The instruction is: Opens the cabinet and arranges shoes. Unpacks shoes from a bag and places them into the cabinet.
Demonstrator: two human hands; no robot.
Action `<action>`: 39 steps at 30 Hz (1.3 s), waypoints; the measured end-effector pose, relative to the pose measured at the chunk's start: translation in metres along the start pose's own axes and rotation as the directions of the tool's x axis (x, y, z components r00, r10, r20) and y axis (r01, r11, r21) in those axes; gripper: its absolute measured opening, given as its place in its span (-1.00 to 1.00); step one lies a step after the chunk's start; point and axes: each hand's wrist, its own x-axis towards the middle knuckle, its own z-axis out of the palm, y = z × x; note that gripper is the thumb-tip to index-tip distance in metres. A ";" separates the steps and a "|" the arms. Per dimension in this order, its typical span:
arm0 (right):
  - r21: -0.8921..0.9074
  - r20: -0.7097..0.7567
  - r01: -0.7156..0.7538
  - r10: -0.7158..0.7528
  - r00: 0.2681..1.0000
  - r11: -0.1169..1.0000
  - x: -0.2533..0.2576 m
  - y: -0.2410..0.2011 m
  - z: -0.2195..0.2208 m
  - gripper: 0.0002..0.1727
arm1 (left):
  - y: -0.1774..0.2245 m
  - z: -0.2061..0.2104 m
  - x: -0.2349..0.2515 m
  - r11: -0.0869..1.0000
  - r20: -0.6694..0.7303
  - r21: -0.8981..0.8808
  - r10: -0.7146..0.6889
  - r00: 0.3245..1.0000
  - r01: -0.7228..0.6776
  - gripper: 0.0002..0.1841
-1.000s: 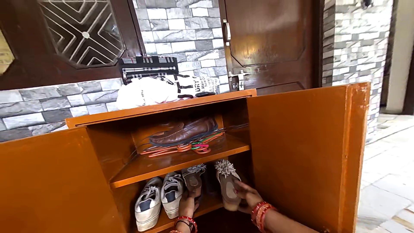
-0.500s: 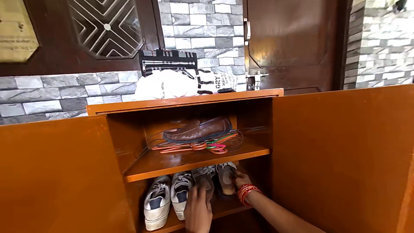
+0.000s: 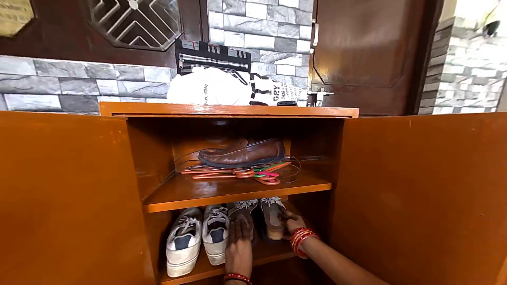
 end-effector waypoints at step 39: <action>-0.648 0.522 0.499 -0.143 0.841 0.576 -0.107 0.015 -0.070 -0.66 | -0.026 -0.073 -0.037 0.964 0.325 -0.190 0.238 0.915 -0.184 -0.51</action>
